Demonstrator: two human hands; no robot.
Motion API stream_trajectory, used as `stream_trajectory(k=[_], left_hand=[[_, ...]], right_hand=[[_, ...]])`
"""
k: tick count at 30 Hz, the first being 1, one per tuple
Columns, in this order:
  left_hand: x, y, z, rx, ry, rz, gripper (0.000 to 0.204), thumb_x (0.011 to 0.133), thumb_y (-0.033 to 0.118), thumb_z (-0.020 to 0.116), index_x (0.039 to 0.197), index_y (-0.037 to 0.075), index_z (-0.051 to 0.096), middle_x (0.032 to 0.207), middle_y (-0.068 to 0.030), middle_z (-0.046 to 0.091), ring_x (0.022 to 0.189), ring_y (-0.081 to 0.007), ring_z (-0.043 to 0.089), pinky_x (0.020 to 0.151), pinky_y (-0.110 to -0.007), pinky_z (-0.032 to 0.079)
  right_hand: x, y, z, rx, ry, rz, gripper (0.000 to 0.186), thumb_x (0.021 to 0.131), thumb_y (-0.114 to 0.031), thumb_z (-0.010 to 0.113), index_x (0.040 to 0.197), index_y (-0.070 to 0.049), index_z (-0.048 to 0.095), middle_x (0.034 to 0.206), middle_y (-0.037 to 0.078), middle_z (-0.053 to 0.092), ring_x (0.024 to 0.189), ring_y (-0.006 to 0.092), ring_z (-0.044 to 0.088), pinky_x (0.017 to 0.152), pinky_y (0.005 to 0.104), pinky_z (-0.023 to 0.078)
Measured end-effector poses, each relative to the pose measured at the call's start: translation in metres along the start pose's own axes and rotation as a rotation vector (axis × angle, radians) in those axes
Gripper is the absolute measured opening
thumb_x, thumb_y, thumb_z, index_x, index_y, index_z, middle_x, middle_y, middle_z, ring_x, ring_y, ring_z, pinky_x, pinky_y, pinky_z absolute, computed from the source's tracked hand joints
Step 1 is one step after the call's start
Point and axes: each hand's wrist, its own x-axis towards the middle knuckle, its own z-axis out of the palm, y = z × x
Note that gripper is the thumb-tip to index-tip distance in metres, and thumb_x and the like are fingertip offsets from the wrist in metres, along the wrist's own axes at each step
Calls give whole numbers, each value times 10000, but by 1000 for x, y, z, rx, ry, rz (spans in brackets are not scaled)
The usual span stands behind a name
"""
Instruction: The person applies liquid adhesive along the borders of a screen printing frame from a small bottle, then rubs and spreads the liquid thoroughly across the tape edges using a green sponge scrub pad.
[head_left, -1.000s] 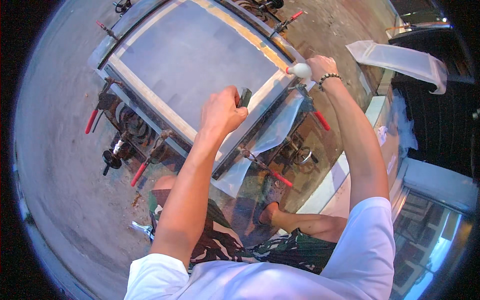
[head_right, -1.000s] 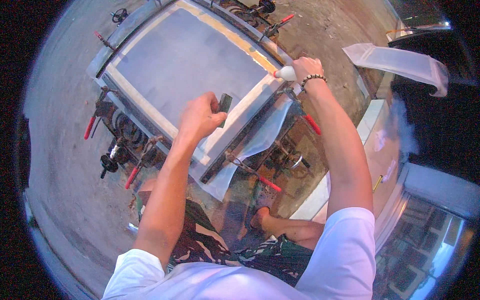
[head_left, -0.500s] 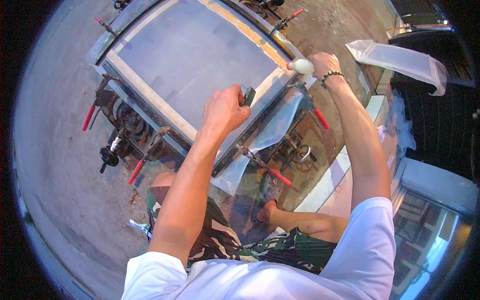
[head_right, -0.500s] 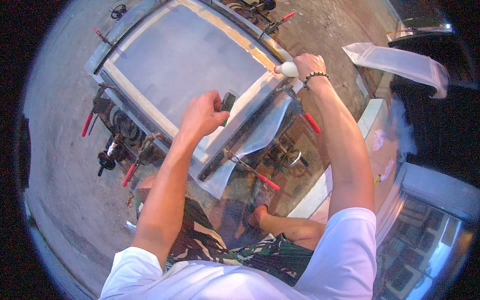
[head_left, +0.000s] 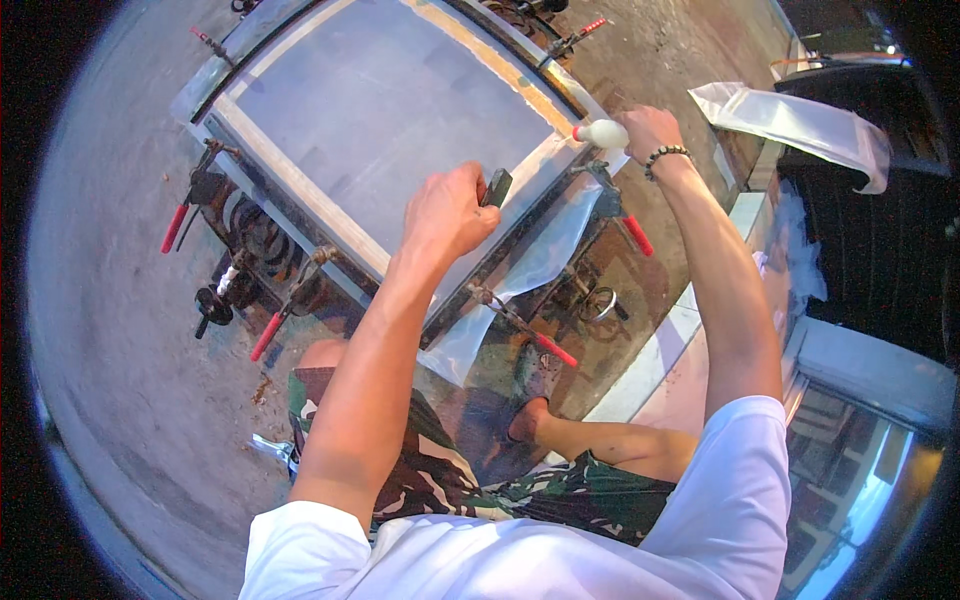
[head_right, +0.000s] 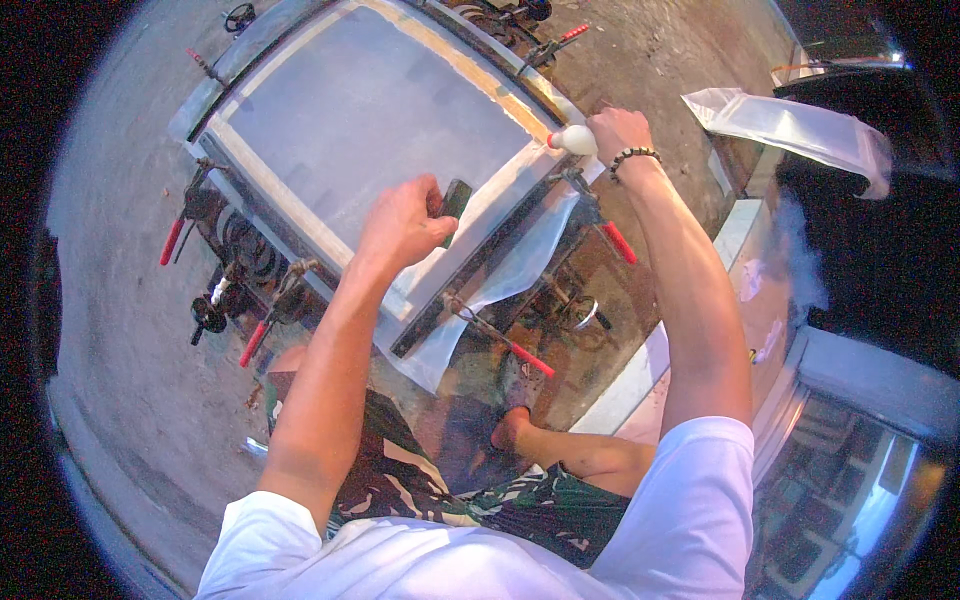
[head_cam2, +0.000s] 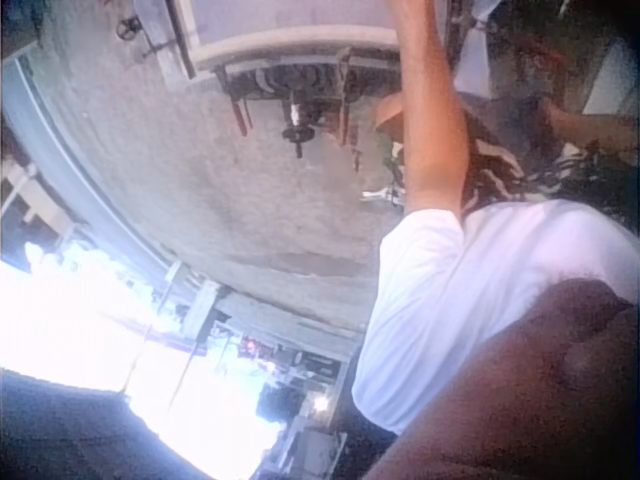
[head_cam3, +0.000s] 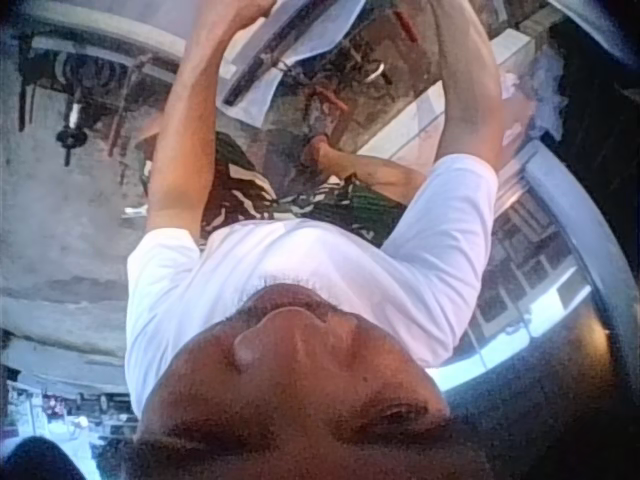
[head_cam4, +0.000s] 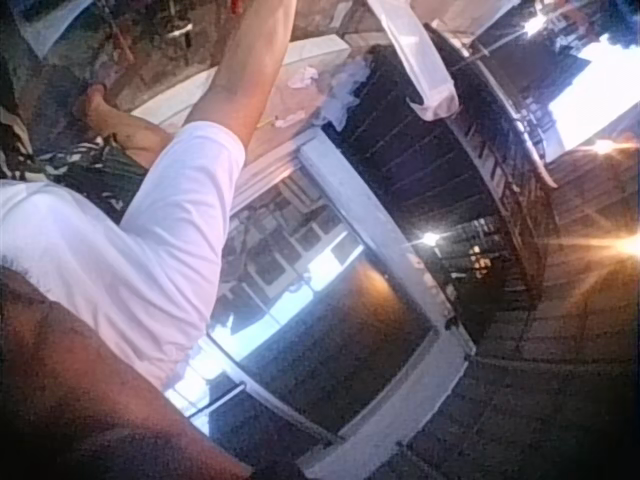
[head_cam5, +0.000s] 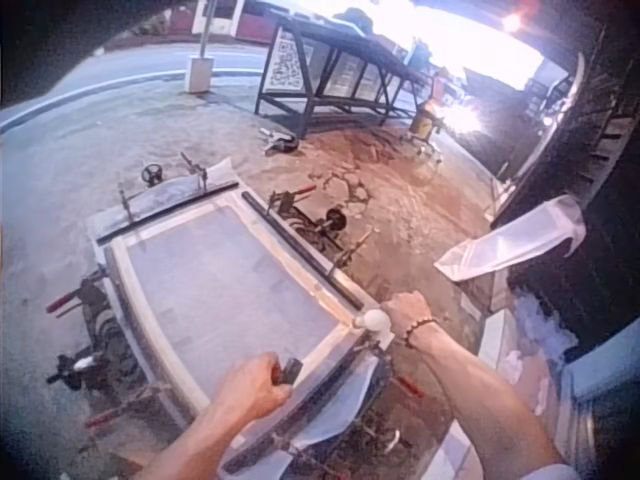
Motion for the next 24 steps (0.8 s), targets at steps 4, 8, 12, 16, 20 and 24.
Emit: stream_trajectory(k=[4, 8, 12, 16, 20, 24], left_hand=[[-3, 5, -8, 21, -35, -40, 254, 681, 180, 650, 891, 37, 653, 859, -230, 690, 870, -426, 662, 769, -494, 521], [-5, 8, -10, 9, -37, -31, 251, 689, 184, 659, 893, 39, 647, 873, -226, 690, 873, -419, 661, 764, -494, 521], [-5, 4, -12, 6, -30, -15, 259, 697, 192, 686, 901, 39, 643, 879, -221, 692, 874, -413, 662, 769, -493, 523], [-7, 3, -17, 10, -23, -11, 274, 697, 199, 706, 909, 37, 643, 876, -215, 693, 875, -409, 664, 771, -491, 525], [-10, 4, -21, 12, -8, -2, 253, 698, 179, 688, 897, 30, 645, 866, -221, 690, 868, -411, 663, 766, -493, 524], [-11, 1, -24, -3, 9, 14, 234, 695, 163, 671, 881, 23, 649, 862, -228, 688, 863, -416, 662, 766, -492, 523]], right_hand=[[-4, -8, -5, -1, 51, -27, 138, 799, -136, 639, 879, -171, 745, 889, 78, 709, 910, 286, 694, 768, 436, 519], [-7, -7, -2, 19, 100, -61, 147, 781, -108, 653, 884, -165, 742, 881, 72, 703, 918, 281, 691, 769, 436, 521], [-6, -13, -9, 33, 15, -65, 422, 664, -127, 790, 1077, -193, 735, 933, 98, 720, 936, 299, 680, 800, 446, 510], [-8, -18, -13, 37, 24, -86, 411, 663, -121, 787, 1065, -190, 737, 937, 94, 718, 942, 294, 679, 793, 447, 509], [-10, -21, -10, 35, 62, -119, 363, 663, -122, 784, 1018, -180, 740, 919, 86, 712, 938, 293, 678, 789, 442, 509], [-12, -29, -14, 67, 37, -137, 300, 679, -127, 771, 974, -168, 735, 903, 81, 700, 929, 288, 674, 785, 439, 509]])
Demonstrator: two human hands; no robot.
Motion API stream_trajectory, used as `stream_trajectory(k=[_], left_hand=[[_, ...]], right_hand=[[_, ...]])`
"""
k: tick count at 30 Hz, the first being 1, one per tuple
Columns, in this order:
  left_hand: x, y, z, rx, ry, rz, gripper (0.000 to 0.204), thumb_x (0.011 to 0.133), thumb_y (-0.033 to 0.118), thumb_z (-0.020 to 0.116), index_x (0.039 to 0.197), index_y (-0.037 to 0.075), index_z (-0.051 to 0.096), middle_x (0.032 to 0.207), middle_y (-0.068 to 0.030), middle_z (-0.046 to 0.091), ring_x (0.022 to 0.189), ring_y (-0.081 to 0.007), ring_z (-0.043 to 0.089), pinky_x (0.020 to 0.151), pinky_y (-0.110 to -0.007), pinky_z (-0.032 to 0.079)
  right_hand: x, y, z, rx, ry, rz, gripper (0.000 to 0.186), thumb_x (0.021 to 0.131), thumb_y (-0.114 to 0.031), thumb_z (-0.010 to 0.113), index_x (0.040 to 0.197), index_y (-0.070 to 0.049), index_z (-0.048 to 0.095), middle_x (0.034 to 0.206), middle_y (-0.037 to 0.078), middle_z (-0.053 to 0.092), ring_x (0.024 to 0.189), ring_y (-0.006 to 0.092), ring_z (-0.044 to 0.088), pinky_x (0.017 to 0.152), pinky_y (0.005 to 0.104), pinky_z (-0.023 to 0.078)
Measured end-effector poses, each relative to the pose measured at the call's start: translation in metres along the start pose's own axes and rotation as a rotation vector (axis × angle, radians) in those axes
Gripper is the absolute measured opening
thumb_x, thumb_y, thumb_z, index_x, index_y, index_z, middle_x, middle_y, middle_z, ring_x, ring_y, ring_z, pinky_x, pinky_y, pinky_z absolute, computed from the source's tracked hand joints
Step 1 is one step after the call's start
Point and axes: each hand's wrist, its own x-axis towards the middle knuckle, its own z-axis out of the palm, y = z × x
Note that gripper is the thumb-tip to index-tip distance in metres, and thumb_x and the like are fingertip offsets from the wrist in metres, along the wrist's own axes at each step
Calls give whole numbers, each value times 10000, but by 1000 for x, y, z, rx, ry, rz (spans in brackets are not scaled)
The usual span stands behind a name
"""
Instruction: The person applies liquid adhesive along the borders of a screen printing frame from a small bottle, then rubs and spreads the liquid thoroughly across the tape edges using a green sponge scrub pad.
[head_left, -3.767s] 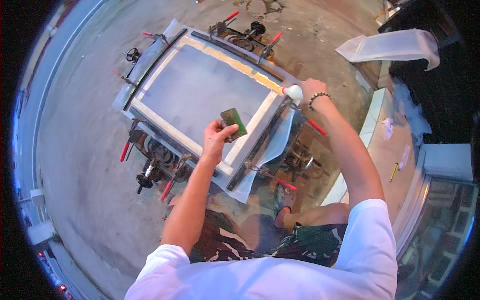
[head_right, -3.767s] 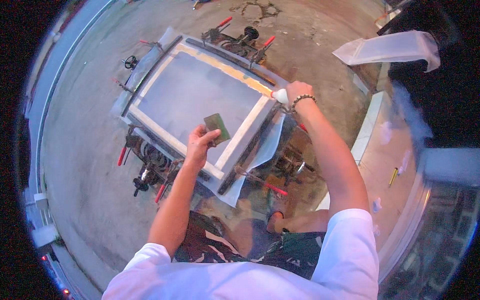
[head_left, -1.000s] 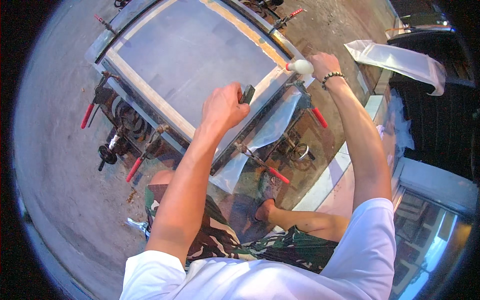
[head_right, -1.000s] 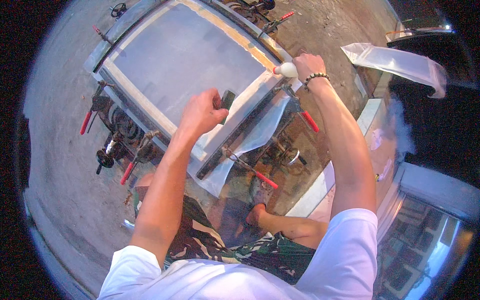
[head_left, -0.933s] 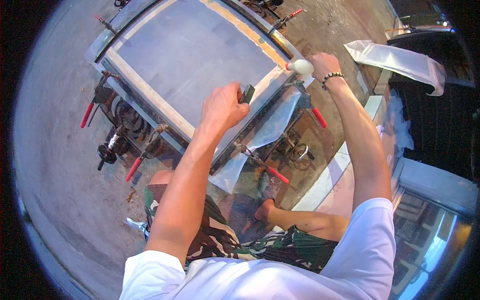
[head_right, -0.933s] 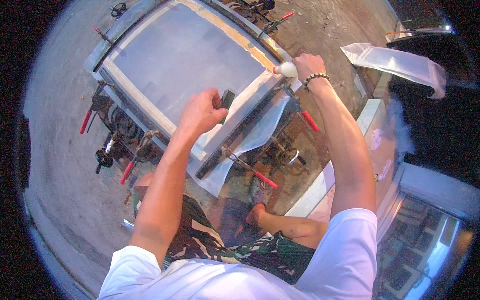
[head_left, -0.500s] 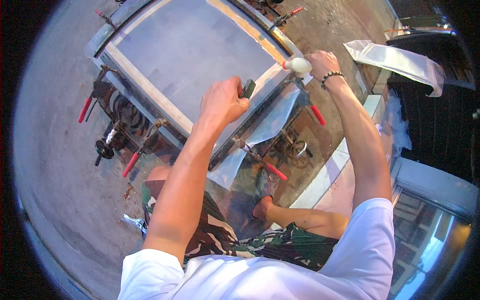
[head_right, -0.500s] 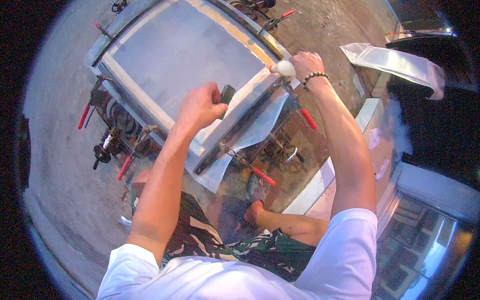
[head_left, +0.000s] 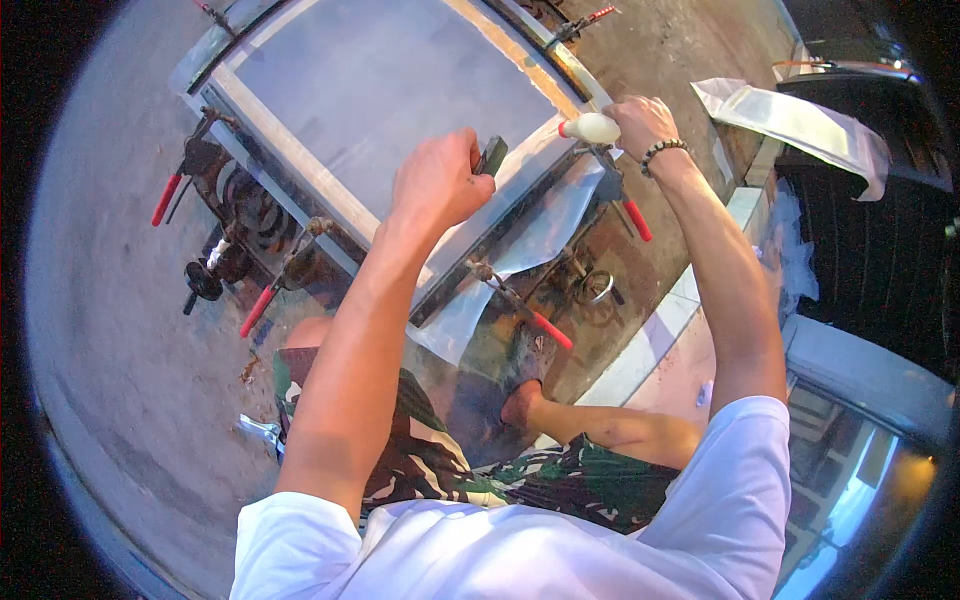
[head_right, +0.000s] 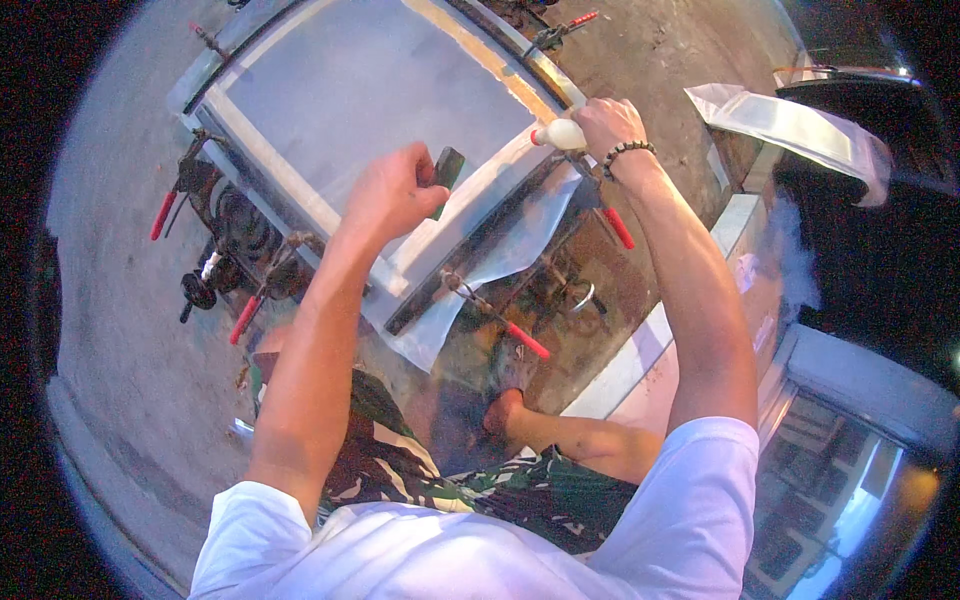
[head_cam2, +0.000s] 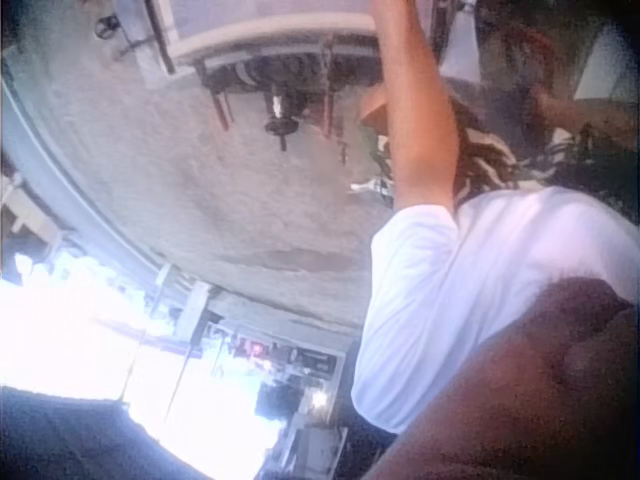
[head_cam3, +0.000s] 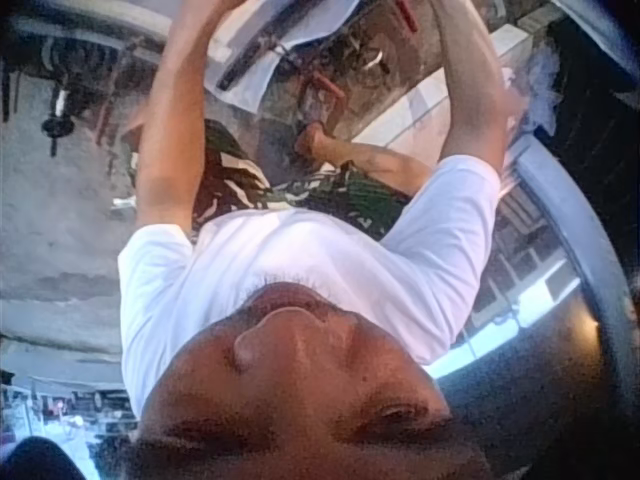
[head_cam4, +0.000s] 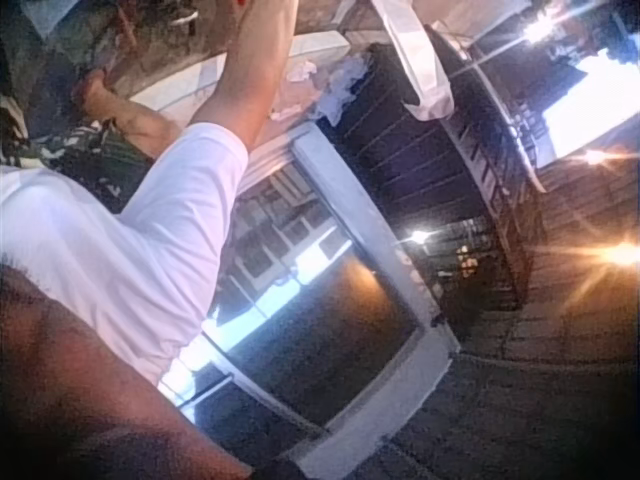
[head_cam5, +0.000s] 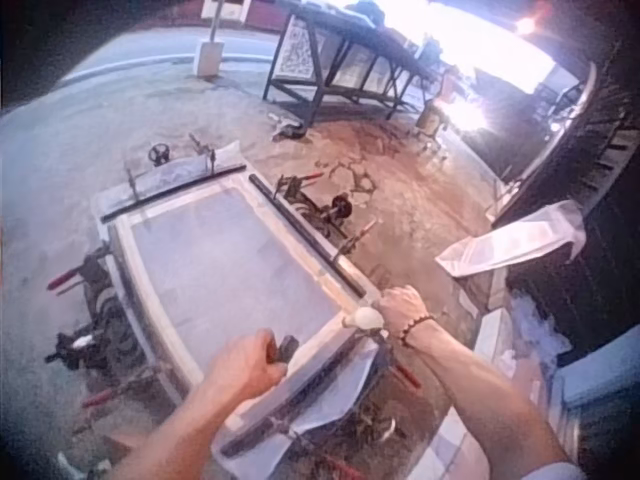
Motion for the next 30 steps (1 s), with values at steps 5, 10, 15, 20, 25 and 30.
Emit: stream_trajectory(k=[5, 10, 15, 20, 25, 30], left_hand=[[0, -4, -2, 8, 2, -2, 239, 694, 167, 671, 881, 19, 650, 861, -230, 687, 861, -417, 660, 767, -493, 521], [-1, 0, -5, 4, -5, -15, 247, 695, 174, 676, 883, 16, 647, 868, -228, 688, 864, -416, 660, 770, -493, 519], [-3, -2, -6, -1, 14, -7, 248, 697, 183, 683, 878, 17, 647, 861, -227, 691, 860, -413, 663, 769, -492, 521], [-4, -4, -9, 0, 27, -3, 250, 700, 186, 692, 876, 13, 652, 850, -225, 693, 851, -415, 666, 767, -494, 523], [-6, -3, -15, 15, 26, -16, 251, 704, 183, 696, 885, 14, 655, 857, -227, 694, 855, -418, 667, 770, -494, 524], [-8, -8, -16, -19, 44, -34, 264, 701, 197, 702, 887, 16, 655, 843, -224, 686, 838, -410, 667, 748, -476, 522]], right_hand=[[-4, -15, -5, -25, 68, -61, 139, 772, -123, 683, 889, -176, 735, 875, 73, 705, 902, 277, 686, 760, 427, 514], [-3, -21, -9, -25, 23, -103, 240, 739, -106, 711, 970, -171, 733, 857, 89, 682, 896, 296, 674, 763, 442, 518], [-2, -26, -10, -57, -18, -120, 262, 734, -97, 707, 984, -173, 731, 857, 94, 682, 882, 299, 677, 745, 441, 529], [-4, -33, -10, -78, -2, -175, 280, 722, -80, 702, 985, -173, 727, 853, 91, 680, 851, 288, 680, 714, 430, 545], [-5, -36, -5, -82, 2, -226, 363, 695, -87, 739, 1044, -186, 724, 863, 76, 677, 835, 286, 677, 713, 421, 545], [-9, -50, -12, -51, -23, -227, 491, 660, -94, 785, 1132, -212, 715, 871, 64, 675, 849, 289, 667, 728, 424, 536]])
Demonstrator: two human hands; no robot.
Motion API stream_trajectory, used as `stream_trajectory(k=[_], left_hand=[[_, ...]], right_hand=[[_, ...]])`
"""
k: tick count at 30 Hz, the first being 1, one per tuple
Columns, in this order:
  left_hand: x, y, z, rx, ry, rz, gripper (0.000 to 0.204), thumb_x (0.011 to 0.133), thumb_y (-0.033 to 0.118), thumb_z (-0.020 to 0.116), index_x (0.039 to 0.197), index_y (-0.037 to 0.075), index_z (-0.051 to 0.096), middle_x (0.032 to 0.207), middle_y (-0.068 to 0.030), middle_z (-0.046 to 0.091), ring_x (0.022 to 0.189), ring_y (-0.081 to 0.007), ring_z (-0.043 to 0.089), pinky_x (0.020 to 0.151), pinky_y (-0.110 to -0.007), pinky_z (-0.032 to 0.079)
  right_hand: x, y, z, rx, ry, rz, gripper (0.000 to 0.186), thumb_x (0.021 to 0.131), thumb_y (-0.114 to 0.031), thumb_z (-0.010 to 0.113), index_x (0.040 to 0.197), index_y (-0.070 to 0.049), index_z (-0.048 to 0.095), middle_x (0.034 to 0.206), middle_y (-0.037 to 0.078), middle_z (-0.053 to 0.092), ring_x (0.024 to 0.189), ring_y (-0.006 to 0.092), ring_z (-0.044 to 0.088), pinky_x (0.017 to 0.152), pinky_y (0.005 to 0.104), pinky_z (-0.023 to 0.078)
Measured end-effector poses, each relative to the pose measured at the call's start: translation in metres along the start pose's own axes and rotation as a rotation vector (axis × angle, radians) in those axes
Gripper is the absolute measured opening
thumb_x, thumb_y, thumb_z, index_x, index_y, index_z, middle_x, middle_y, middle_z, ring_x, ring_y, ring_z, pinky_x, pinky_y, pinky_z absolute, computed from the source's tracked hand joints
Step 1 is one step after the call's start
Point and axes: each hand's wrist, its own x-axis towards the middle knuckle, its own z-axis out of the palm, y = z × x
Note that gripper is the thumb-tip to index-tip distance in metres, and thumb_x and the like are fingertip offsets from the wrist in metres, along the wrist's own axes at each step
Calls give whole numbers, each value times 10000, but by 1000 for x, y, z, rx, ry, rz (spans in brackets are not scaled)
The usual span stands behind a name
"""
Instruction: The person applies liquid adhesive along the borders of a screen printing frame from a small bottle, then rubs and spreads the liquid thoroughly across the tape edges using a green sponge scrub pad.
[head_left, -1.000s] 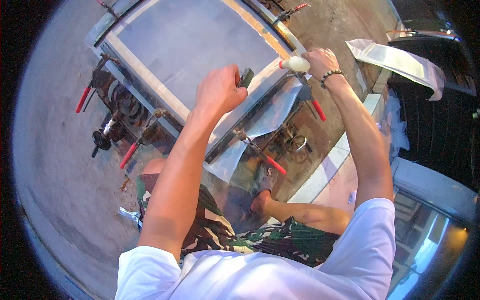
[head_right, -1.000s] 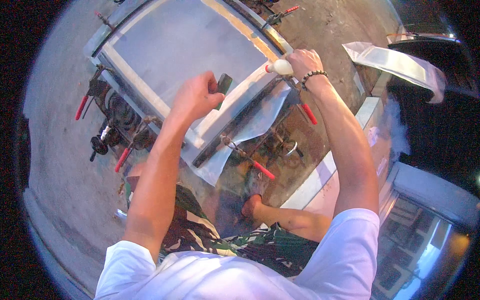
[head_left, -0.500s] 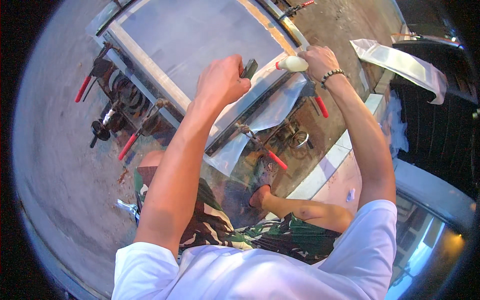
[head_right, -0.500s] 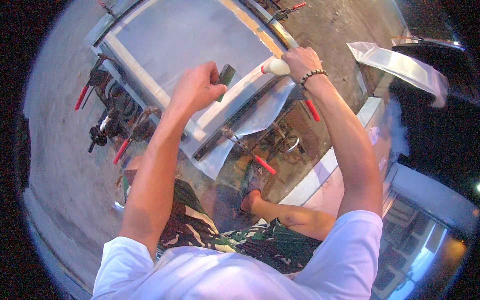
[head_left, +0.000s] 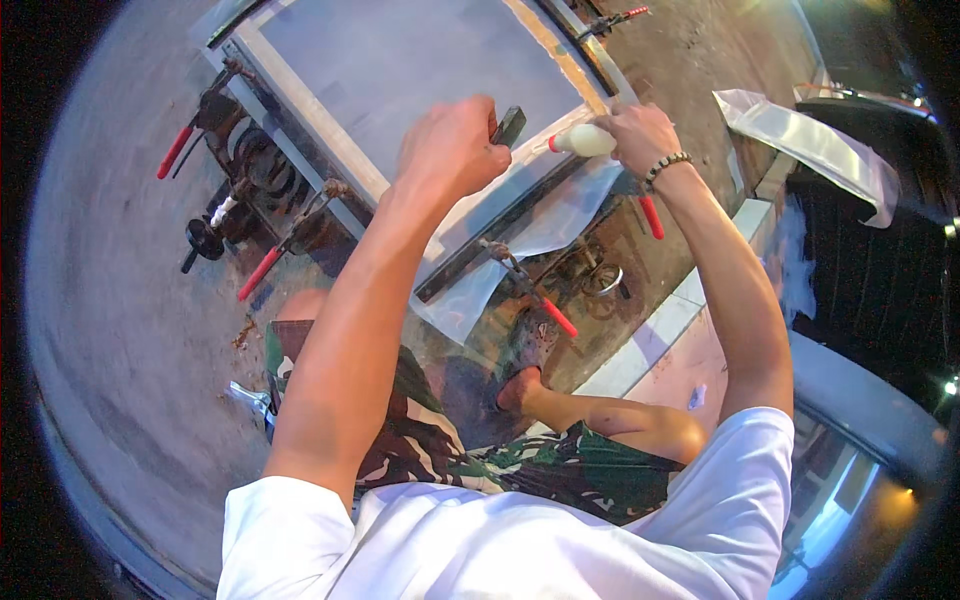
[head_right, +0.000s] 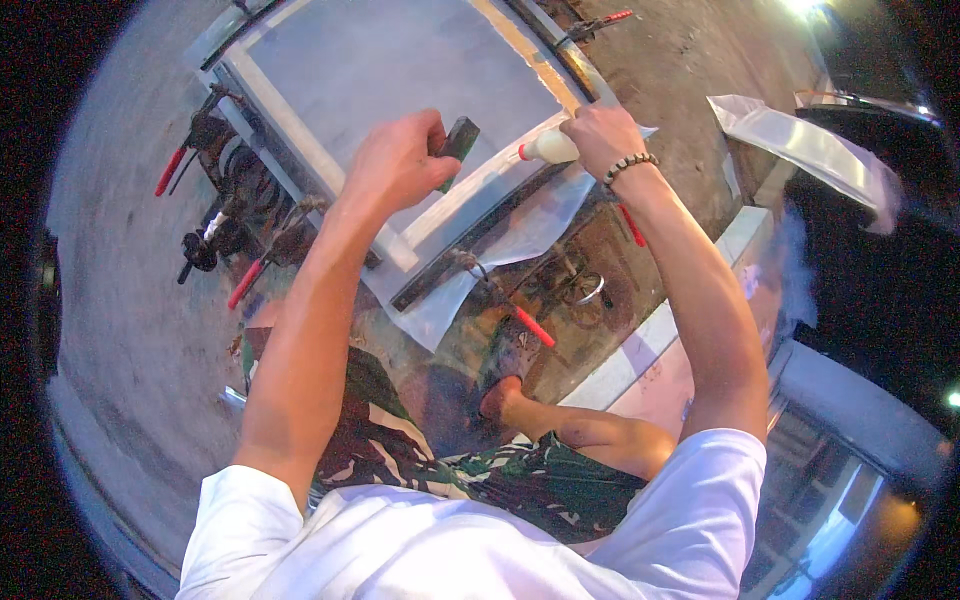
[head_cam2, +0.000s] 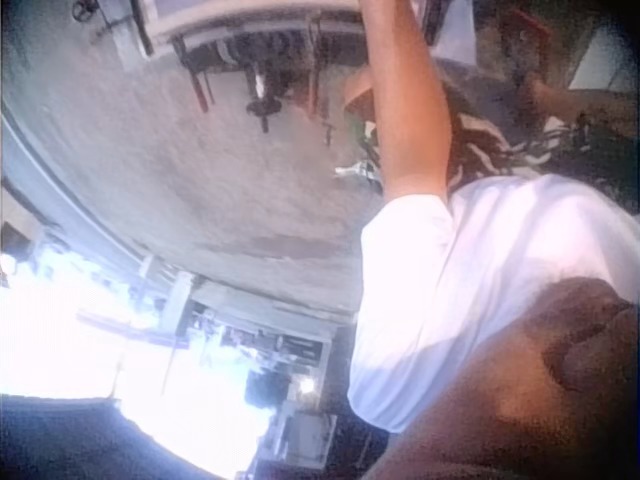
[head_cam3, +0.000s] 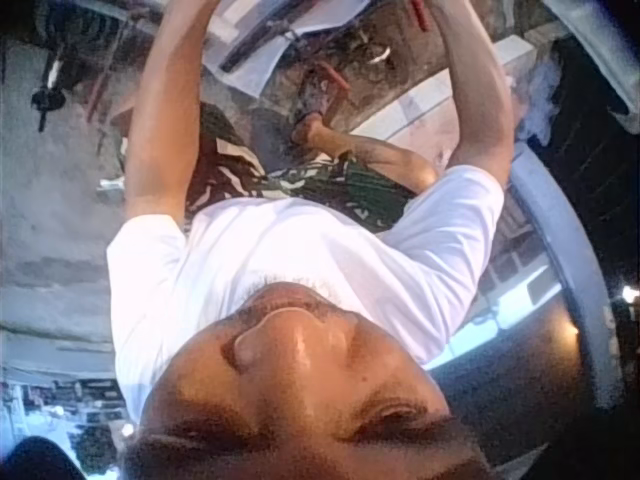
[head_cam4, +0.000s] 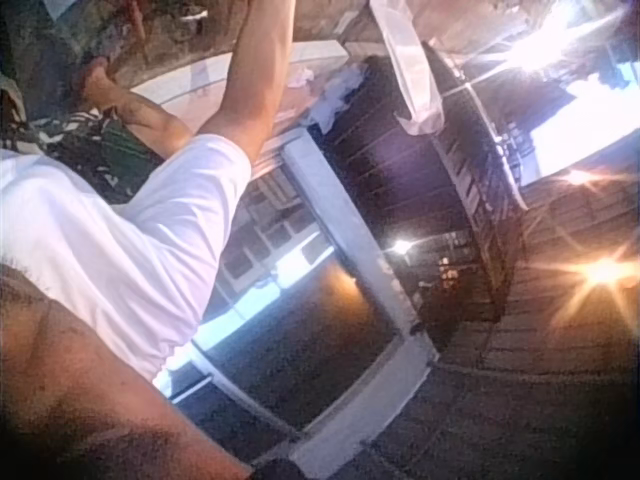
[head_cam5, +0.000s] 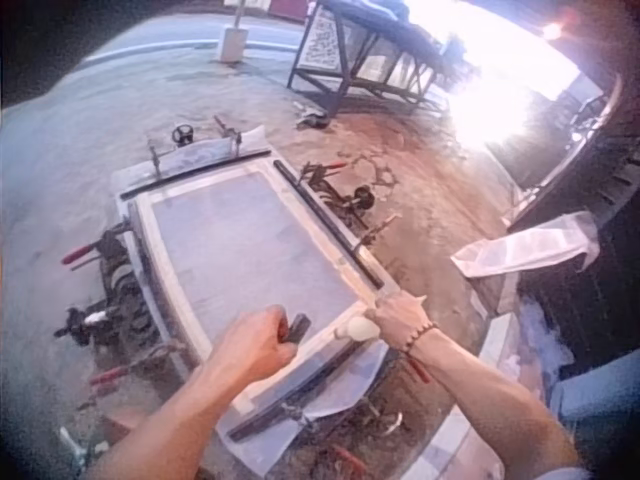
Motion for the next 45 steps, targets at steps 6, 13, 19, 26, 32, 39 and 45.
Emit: stream_trajectory(k=[6, 13, 19, 26, 32, 39, 45], left_hand=[[-2, 2, -3, 6, -18, -10, 256, 713, 176, 681, 919, 25, 667, 885, -225, 695, 874, -423, 664, 774, -489, 526], [-5, -4, -2, 36, 61, 35, 271, 691, 223, 696, 852, 13, 634, 786, -206, 672, 786, -383, 662, 692, -449, 512], [-12, 4, -10, 9, 48, 12, 239, 711, 165, 675, 901, 19, 680, 863, -232, 692, 846, -431, 664, 762, -497, 529], [-18, -1, -18, 24, 78, 23, 253, 710, 193, 689, 892, 19, 666, 844, -219, 689, 831, -412, 668, 747, -481, 526], [-23, -6, -24, 66, 132, 29, 260, 710, 232, 686, 867, 30, 641, 790, -193, 682, 796, -378, 676, 710, -453, 520], [-27, -4, -26, 70, 131, 25, 247, 706, 220, 675, 867, 36, 642, 793, -192, 684, 799, -380, 674, 717, -452, 523], [-31, -1, -26, 40, 150, 43, 235, 695, 203, 675, 848, 26, 647, 801, -211, 679, 812, -401, 668, 730, -466, 522]], right_hand=[[-3, -10, -7, 40, 55, -23, 199, 739, -68, 683, 908, -159, 735, 864, 62, 681, 859, 277, 680, 729, 419, 543], [-3, -24, -13, 52, 41, -61, 240, 731, -72, 687, 947, -161, 741, 885, 64, 676, 868, 272, 677, 741, 410, 538], [-5, -40, -17, 64, 90, -105, 239, 760, -65, 651, 961, -153, 744, 867, 69, 675, 865, 270, 678, 744, 404, 538], [-2, -56, -21, 74, 82, -139, 261, 719, -76, 698, 965, -153, 740, 856, 72, 669, 863, 274, 671, 736, 414, 535], [-4, -71, -26, 88, 82, -176, 243, 732, -54, 665, 944, -144, 742, 867, 78, 670, 866, 276, 674, 750, 417, 525], [-8, -83, -28, 78, 90, -227, 401, 655, -97, 789, 1044, -169, 727, 854, 55, 647, 877, 273, 644, 780, 416, 514], [-14, -98, -29, 124, 107, -284, 254, 707, -82, 702, 956, -128, 719, 857, 82, 661, 880, 268, 662, 778, 421, 504]])
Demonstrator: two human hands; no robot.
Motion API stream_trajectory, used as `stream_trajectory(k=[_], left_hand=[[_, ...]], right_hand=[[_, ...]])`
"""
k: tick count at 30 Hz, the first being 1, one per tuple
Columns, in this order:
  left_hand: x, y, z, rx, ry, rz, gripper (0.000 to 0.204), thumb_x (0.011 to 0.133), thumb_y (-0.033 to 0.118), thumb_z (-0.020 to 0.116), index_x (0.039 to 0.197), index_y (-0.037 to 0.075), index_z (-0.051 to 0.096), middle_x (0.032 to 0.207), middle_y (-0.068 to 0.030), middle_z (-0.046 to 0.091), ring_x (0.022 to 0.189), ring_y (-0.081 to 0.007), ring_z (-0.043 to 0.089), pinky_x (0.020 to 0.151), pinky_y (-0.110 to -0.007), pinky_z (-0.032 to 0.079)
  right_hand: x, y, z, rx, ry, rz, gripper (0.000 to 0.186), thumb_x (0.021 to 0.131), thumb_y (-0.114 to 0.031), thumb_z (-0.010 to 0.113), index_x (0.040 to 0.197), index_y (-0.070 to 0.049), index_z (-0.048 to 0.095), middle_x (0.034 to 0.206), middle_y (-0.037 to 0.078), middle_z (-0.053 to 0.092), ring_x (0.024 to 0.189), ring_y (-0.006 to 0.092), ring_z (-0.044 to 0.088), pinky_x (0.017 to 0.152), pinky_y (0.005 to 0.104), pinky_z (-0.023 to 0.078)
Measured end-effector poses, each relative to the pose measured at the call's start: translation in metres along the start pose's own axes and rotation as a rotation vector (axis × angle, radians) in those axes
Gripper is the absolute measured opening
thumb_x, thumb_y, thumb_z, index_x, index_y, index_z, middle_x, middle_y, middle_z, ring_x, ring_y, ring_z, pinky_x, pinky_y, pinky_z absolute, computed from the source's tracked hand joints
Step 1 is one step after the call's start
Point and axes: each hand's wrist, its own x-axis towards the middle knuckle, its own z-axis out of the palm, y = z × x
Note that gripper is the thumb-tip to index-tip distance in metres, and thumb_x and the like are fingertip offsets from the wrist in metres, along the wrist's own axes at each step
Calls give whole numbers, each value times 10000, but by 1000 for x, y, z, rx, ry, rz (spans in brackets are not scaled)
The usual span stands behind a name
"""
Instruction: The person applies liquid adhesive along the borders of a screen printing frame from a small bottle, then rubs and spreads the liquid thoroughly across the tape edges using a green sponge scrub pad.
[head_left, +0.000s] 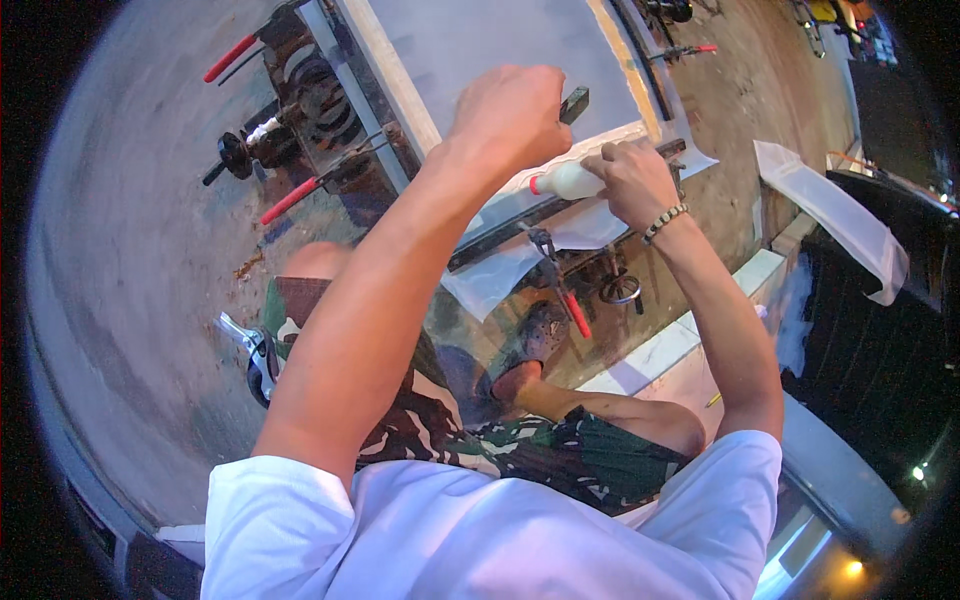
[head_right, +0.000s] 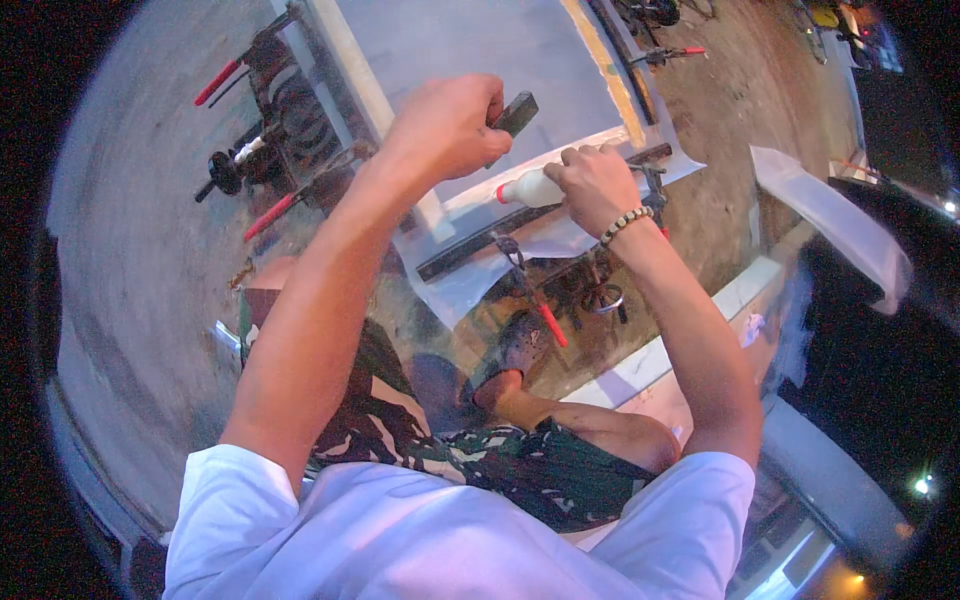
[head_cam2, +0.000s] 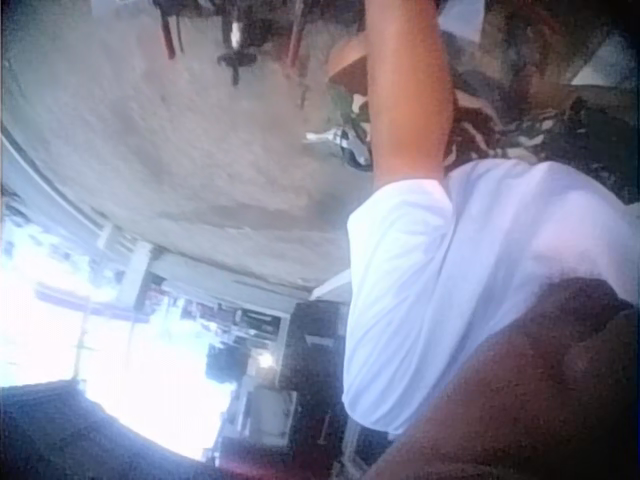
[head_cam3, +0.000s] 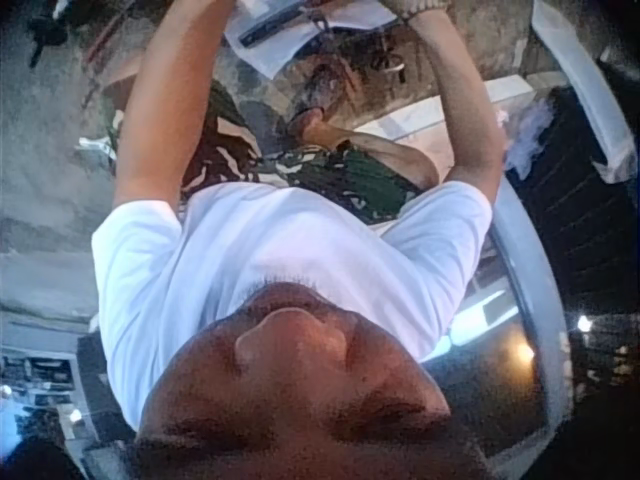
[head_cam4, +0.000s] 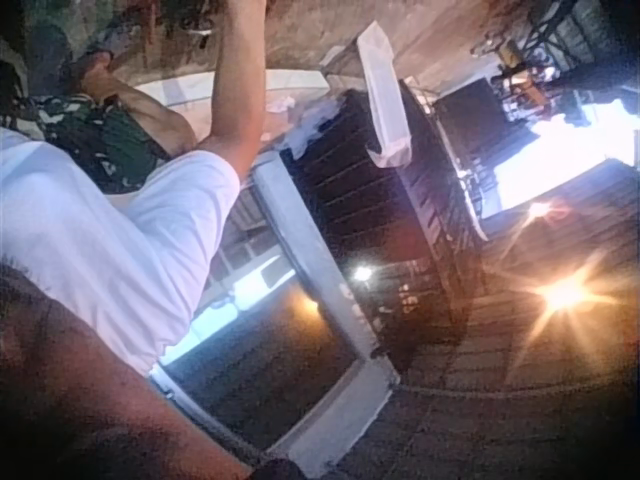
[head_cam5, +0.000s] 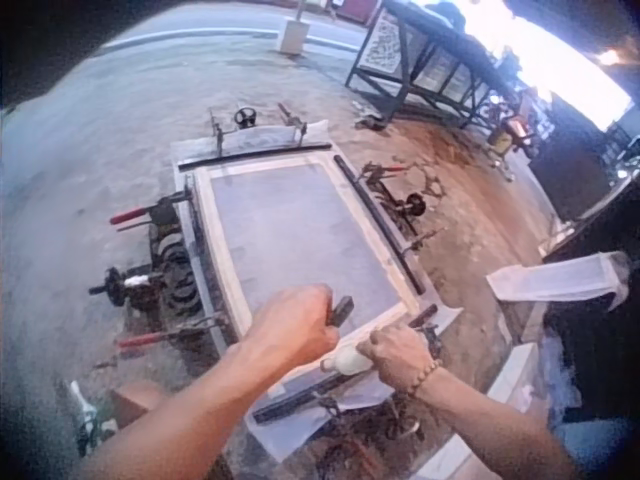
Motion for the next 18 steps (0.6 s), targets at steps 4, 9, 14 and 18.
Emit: stream_trajectory(k=[4, 9, 14, 18], left_hand=[[-1, 1, 3, -15, 10, 14, 236, 690, 193, 675, 856, 26, 659, 812, -223, 678, 828, -413, 664, 743, -479, 518], [-2, 4, 6, -10, 16, 10, 235, 686, 186, 675, 858, 26, 664, 809, -226, 678, 827, -421, 663, 744, -482, 519], [-4, 7, 10, -18, 29, 19, 228, 684, 180, 670, 856, 29, 664, 800, -227, 676, 815, -422, 663, 733, -477, 522], [-6, 9, 13, -16, 31, 10, 228, 685, 178, 664, 858, 30, 665, 807, -229, 679, 816, -420, 664, 734, -475, 524]], right_hand=[[-2, -8, 1, 29, 18, -13, 239, 727, -86, 681, 961, -121, 721, 853, 78, 659, 877, 268, 658, 775, 416, 504], [-4, -15, 7, 53, 34, -31, 224, 757, -82, 648, 963, -120, 728, 852, 80, 659, 873, 267, 658, 769, 415, 504], [-4, -22, 12, 52, 36, -50, 240, 727, -105, 686, 963, -128, 723, 854, 78, 661, 879, 268, 658, 757, 409, 499], [-5, -28, 15, 60, 2, -80, 242, 706, -147, 720, 947, -122, 711, 876, 84, 665, 901, 270, 656, 754, 408, 494]])
